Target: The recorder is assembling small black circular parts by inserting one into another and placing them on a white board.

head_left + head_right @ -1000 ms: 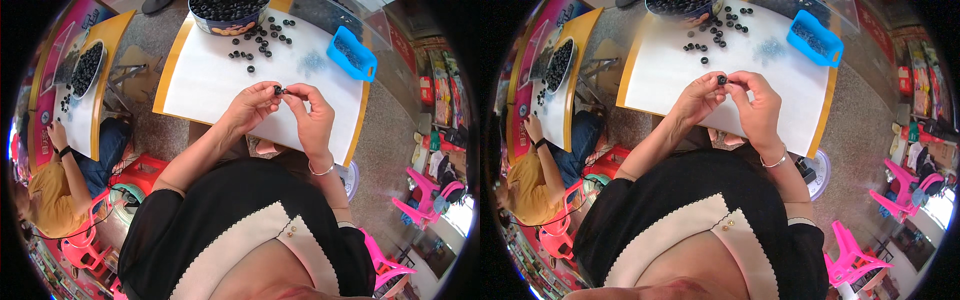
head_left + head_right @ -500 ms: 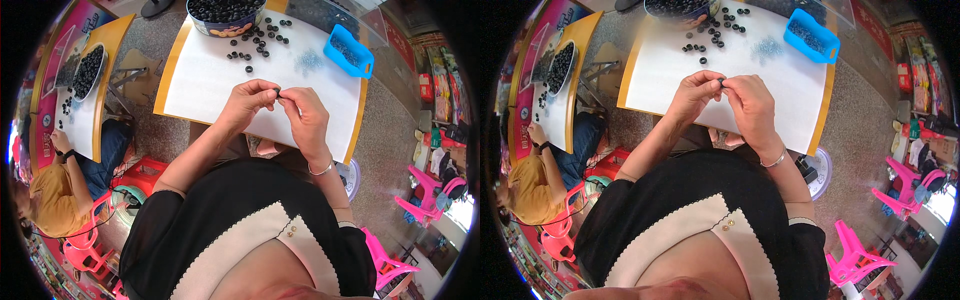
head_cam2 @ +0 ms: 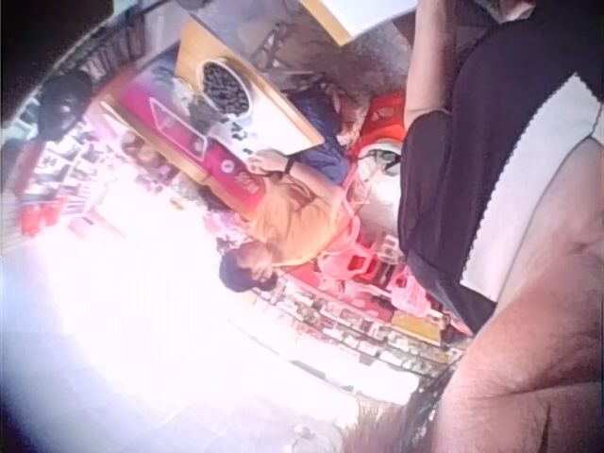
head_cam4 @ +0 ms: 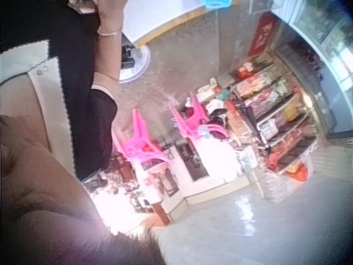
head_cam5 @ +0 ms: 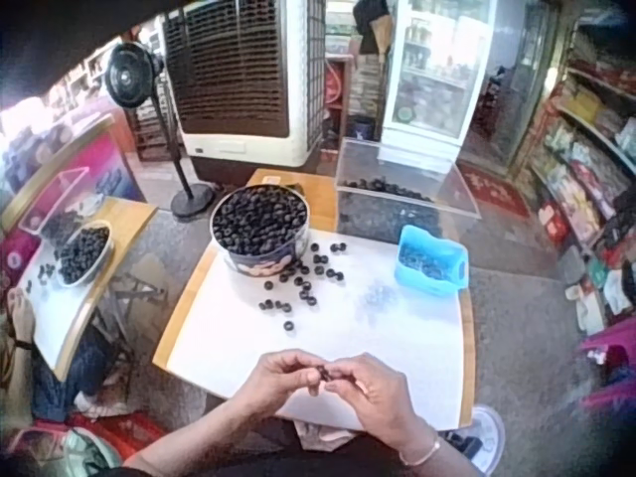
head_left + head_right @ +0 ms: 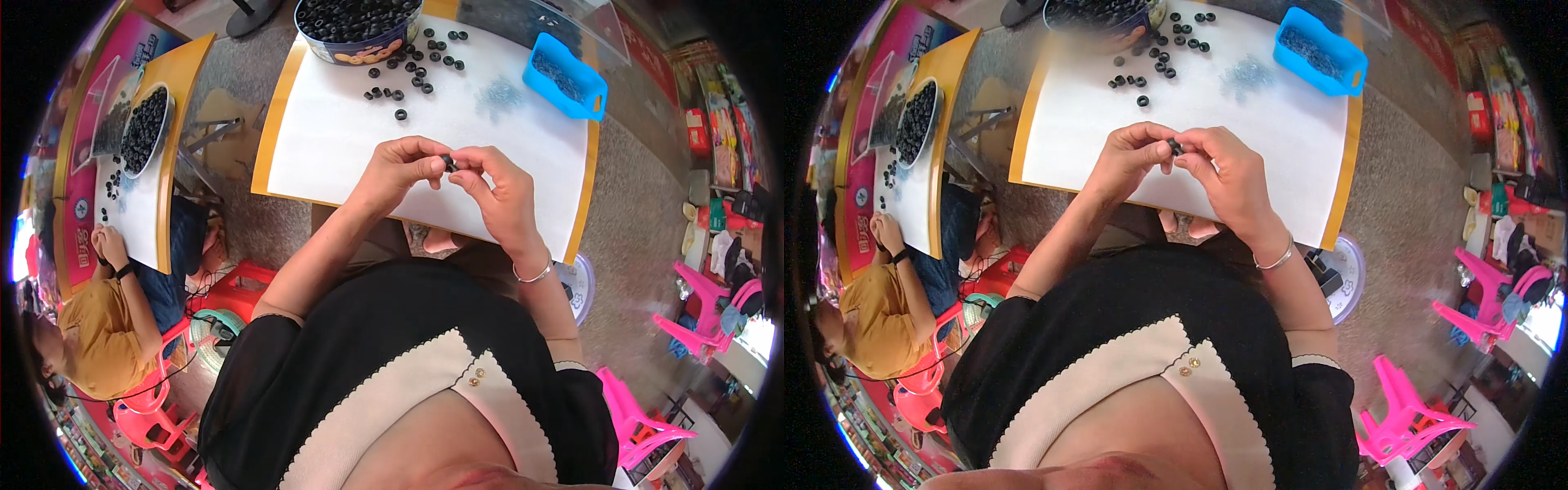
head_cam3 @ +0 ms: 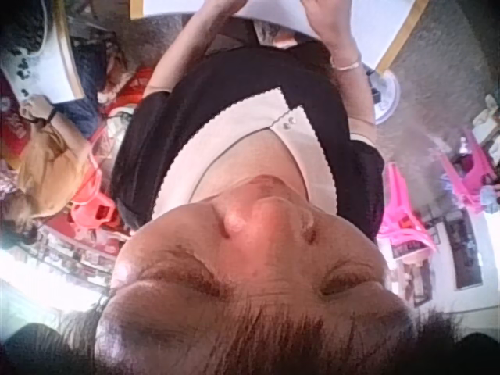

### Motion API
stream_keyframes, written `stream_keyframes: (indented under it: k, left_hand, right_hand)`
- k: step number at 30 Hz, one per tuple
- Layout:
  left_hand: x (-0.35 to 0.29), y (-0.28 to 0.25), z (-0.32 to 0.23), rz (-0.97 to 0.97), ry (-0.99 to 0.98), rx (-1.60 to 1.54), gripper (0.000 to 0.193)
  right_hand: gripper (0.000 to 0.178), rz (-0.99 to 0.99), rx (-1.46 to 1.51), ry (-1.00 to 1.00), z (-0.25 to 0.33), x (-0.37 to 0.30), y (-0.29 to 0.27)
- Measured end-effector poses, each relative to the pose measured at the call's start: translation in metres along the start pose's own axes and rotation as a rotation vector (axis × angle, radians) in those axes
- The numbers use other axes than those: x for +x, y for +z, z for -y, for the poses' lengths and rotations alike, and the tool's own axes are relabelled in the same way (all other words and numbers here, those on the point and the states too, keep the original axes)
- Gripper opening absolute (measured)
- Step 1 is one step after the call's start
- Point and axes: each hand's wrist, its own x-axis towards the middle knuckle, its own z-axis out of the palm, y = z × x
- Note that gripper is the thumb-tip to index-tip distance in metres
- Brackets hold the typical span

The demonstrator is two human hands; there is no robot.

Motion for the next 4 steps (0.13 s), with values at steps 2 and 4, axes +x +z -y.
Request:
stream_keyframes:
  k: [2, 4]
  left_hand:
    - [0.000, 0.000, -0.003, 0.044, 0.019, 0.032, 0.035]
    - [0.000, 0.000, -0.006, 0.068, 0.024, 0.051, 0.039]
  right_hand:
    - [0.027, 0.068, 0.077, 0.115, 0.006, 0.000, -0.006]
    - [0.033, 0.179, 0.013, 0.048, 0.002, 0.002, -0.014]
